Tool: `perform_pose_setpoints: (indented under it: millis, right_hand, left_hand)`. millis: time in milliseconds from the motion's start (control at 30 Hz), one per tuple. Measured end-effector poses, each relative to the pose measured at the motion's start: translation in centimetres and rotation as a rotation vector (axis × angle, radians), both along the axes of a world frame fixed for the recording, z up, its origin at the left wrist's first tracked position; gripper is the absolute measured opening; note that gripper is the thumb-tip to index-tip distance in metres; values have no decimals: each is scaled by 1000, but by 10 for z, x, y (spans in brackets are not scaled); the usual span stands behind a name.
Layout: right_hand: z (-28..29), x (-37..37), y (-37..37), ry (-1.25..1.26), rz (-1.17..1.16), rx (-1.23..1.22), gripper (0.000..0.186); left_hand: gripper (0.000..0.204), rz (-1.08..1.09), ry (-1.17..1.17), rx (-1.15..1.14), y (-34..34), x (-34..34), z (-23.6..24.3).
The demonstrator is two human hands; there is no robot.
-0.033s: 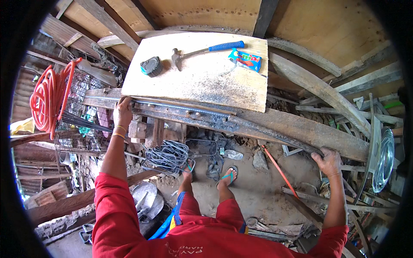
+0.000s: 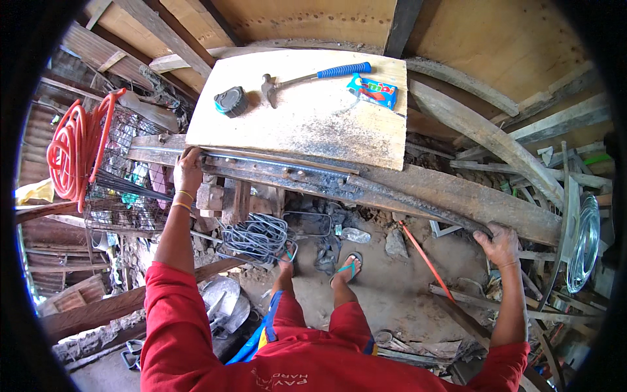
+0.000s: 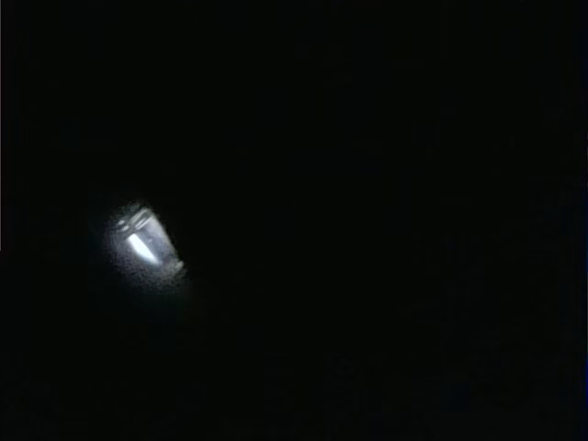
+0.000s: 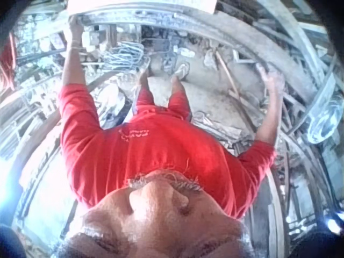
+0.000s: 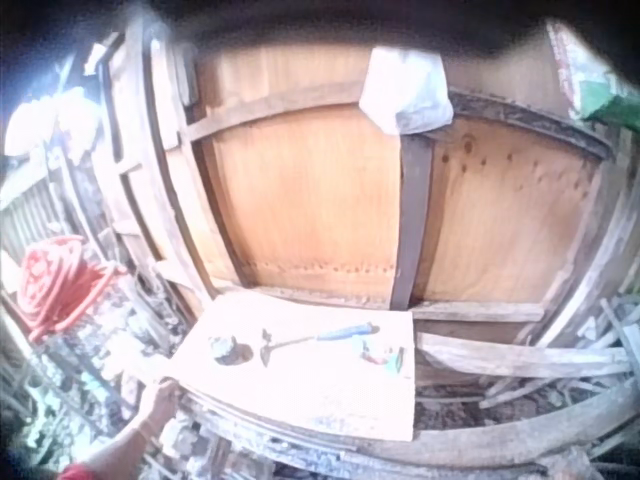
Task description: The person repeatedly bends metal rods into U-shaped hooks using a wooden beam as a fulcrum. They place each rod on the beam, apply downward force with both hands to bend it, then lift and set the finished hook aside. The process is repeated multiple times throughout the clip.
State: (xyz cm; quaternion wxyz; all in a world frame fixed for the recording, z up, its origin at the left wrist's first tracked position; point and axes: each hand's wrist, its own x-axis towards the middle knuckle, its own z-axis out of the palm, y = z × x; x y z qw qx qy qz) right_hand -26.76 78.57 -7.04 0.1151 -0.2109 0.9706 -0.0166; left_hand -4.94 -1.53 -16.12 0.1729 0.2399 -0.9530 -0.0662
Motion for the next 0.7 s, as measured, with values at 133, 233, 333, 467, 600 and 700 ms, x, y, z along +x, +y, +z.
perform_pose_setpoints:
  millis: [133, 233, 333, 467, 600, 700]
  right_hand:
    - [-9, 22, -3, 75, -45, -66, 61]
    - [-20, 71, -10, -82, -152, -155, 61]
    - [-31, 98, -13, -131, -231, -142, 59]
    - [-34, 96, -3, -145, -214, -197, 54]
    - [-28, 91, 4, -201, -132, -227, 38]
    - [-37, 98, 6, -147, -168, -144, 24]
  left_hand:
    - [35, 61, 120, 28, 32, 4, 16]
    - [34, 268, 313, 52, 111, 18, 35]
    - [34, -126, 283, 202, 245, 23, 43]
    - [41, -851, 71, 537, 423, -9, 54]
    - [55, -1260, 174, 418, 559, -57, 64]
    - [50, -1180, 36, 307, 613, -78, 66]
